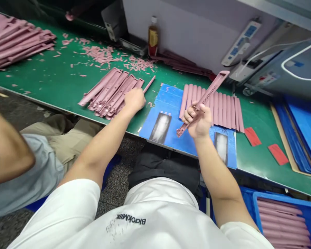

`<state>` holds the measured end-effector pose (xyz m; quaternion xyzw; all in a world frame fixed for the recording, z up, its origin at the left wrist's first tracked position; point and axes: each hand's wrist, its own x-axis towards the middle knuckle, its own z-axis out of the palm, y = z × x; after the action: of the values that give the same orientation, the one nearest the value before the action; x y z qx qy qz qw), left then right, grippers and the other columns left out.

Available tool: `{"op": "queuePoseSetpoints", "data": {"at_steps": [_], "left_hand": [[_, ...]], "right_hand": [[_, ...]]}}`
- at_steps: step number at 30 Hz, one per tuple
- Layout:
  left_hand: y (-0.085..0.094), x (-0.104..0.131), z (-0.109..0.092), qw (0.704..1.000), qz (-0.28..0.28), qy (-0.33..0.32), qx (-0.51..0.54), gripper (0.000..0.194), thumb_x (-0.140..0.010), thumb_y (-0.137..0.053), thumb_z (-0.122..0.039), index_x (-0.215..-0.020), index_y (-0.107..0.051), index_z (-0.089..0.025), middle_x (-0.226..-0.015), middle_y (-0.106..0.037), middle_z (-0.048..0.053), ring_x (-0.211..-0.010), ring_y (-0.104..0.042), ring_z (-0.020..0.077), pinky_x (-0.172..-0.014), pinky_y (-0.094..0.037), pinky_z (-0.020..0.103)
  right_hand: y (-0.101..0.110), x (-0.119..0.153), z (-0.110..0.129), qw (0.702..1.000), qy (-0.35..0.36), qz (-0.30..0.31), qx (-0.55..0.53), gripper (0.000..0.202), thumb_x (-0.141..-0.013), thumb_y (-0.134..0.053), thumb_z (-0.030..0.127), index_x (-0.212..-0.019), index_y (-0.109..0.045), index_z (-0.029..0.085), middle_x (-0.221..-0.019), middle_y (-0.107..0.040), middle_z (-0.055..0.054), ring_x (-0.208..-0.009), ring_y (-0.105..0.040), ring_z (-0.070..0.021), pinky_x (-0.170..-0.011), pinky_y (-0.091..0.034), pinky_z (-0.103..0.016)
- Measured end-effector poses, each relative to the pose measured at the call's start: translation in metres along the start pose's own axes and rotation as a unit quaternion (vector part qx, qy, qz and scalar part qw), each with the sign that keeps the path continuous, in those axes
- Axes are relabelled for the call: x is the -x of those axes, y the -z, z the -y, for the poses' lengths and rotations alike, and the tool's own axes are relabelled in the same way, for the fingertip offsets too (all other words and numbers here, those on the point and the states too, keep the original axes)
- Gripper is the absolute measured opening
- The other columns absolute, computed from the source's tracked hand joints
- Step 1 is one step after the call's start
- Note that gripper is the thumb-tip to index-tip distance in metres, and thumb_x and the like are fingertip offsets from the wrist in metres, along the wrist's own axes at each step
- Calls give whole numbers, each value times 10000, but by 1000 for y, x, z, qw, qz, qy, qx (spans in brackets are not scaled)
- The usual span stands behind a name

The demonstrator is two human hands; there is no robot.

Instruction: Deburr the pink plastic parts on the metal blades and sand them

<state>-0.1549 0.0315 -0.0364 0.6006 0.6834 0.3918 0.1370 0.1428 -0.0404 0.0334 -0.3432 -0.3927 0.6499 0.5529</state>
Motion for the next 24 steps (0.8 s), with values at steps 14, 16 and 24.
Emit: {"op": "queuePoseSetpoints", "data": {"at_steps": [14, 16, 24], "left_hand": [[-15, 152, -138, 863, -49, 48, 501, 806, -867, -962, -685, -605, -354, -225, -522, -250, -70, -431, -267, 68, -426, -253, 234], [-18, 150, -142, 867, -31, 57, 494, 851, -881, -954, -667, -565, -304, -217, -517, -235, -61, -442, -265, 62, -452, -243, 240], [-28, 134, -144, 878, -72, 65, 469, 856, -862, -920, -574, -563, -206, -209, -524, -115, -64, -431, -134, 63, -439, -154, 233]], "right_hand": [[173, 109, 57, 911, 264, -247, 200, 747, -898, -875, 751, -634, -362, 275, -493, -278, 93, -428, -250, -93, -438, -278, -265], [176, 107, 55, 918, 226, -253, 205, 786, -898, -839, 800, -626, -308, 289, -501, -236, 87, -446, -238, -104, -447, -286, -285], [174, 82, 51, 916, 189, -289, 205, 833, -890, -798, 894, -688, -234, 314, -545, -195, 102, -430, -203, -90, -402, -226, -290]]}}
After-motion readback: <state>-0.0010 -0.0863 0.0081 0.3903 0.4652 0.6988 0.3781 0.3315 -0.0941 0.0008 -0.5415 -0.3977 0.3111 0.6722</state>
